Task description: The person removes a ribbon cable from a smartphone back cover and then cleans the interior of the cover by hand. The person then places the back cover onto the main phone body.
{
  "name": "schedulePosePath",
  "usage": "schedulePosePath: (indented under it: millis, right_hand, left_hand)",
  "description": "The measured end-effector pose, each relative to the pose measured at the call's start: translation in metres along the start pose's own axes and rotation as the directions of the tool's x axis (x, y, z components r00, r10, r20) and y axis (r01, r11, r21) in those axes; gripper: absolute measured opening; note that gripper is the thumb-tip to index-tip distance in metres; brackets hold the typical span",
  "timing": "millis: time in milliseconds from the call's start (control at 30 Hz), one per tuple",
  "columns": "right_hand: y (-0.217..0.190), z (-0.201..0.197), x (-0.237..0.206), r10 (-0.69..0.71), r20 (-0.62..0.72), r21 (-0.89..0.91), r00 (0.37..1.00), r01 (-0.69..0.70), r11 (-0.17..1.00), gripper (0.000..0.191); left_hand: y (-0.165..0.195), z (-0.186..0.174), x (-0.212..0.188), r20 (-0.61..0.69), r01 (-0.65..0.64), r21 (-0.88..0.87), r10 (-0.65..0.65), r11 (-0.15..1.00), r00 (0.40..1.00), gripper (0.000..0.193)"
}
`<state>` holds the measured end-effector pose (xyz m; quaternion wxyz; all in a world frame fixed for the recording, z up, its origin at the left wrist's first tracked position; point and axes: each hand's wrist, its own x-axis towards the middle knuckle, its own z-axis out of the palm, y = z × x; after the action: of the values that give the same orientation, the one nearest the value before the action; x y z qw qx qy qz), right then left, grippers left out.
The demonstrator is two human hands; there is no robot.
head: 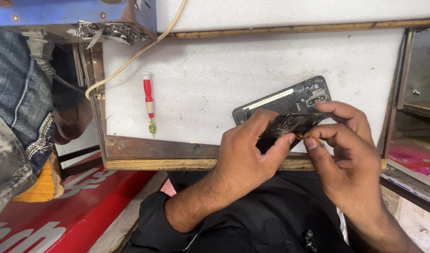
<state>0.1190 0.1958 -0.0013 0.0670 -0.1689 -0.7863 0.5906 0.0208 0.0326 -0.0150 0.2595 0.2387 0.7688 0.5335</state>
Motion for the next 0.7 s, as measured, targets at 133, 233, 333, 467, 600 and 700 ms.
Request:
schedulePosePath:
  millis: [133, 233, 333, 467, 600, 700]
  right_hand:
    - [-0.0017, -0.0004, -0.0005, 0.126, -0.047, -0.101, 0.991, -0.13, 0.986, 0.01]
    - [-0.0036, 0.0007, -0.0001, 0.019, -0.021, -0.215, 1.0, -0.023, 0.976, 0.008]
    - [-0.0074, 0.0049, -0.0013, 0.009, -0.067, -0.247, 0.998, -0.025, 0.969, 0.007]
    - [-0.0103, 0.0079, 0.0003, -0.034, -0.105, -0.276, 0.994, 0.003, 0.961, 0.007]
    - [-0.0071, 0.0055, -0.0005, 0.031, -0.134, -0.21, 0.991, -0.059, 0.976, 0.012]
    - [-0.0004, 0.0043, -0.0034, 0.086, -0.15, -0.107, 0.985, -0.102, 0.989, 0.019]
  left_hand:
    - [0.0016, -0.0019, 0.0, -0.019, -0.094, 0.011, 0.095, 0.995, 0.995, 0.03]
    - [0.0027, -0.0015, 0.0013, -0.014, -0.033, -0.003, 0.033, 0.999, 0.999, 0.034]
    - [0.0015, -0.0022, 0.0044, 0.014, 0.076, -0.029, -0.075, 0.997, 0.997, 0.035]
    - [0.0005, -0.004, 0.0058, 0.01, 0.05, -0.109, -0.049, 0.993, 0.999, 0.031]
    - [0.0014, -0.0035, 0.0062, -0.028, 0.089, -0.183, -0.095, 0.979, 0.995, 0.027]
    - [0.0025, -0.0014, 0.0074, -0.049, 0.126, -0.217, -0.14, 0.968, 0.989, 0.027]
